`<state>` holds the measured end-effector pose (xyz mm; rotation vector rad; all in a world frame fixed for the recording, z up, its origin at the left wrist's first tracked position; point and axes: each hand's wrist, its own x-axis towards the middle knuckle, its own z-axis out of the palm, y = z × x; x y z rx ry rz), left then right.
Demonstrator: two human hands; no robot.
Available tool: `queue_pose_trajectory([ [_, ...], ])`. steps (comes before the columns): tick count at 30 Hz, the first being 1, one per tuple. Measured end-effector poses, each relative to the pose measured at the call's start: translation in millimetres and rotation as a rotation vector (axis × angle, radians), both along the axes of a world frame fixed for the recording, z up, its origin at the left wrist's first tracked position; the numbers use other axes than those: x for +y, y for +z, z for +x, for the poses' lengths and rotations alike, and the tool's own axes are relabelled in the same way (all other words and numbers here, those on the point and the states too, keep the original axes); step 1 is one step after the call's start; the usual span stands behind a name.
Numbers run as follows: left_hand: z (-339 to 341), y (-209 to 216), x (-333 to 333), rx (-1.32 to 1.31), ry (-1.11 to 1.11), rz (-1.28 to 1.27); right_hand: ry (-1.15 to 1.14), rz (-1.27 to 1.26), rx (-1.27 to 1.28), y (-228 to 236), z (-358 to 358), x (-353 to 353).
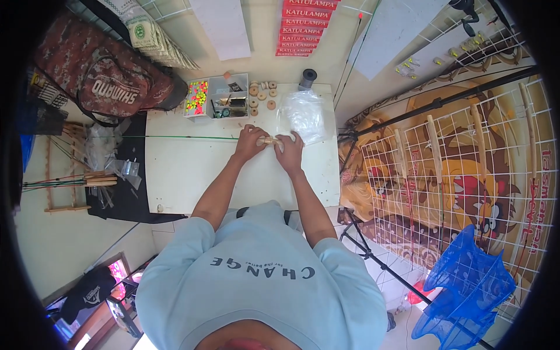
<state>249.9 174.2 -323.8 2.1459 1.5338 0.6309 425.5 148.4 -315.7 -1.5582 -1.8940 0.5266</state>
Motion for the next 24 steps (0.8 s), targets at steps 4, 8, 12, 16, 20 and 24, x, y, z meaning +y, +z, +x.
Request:
queue_pose_trajectory([
  [4,-2.0,-1.2,-8.1,-0.022,0.004,0.012,0.002,-0.03,-0.022,-5.2,-7.0,3.4],
  [8,-0.6,-0.4,-16.1,-0.013,0.006,0.063,-0.001,-0.053,0.044,-11.5,-15.1,3.6],
  [12,-3.3,3.9,-23.9,-0.071,0.019,0.055,-0.036,-0.062,0.124,-15.9,-16.8,0.0],
  [16,-2.3,1.6,-31.0,-0.083,0.014,0.063,-0.109,-0.034,0.19,-22.7,-18.2,-4.3],
  [20,0.1,-4.5,-40.6,-0.109,0.076,0.075,-0.064,0.044,0.075,-16.5,-22.1,-8.6],
  [24,10.2,-6.0,-40.9,-0.103,0.145,0.089,-0.077,0.053,0.126,-24.5,-21.3,-5.6],
])
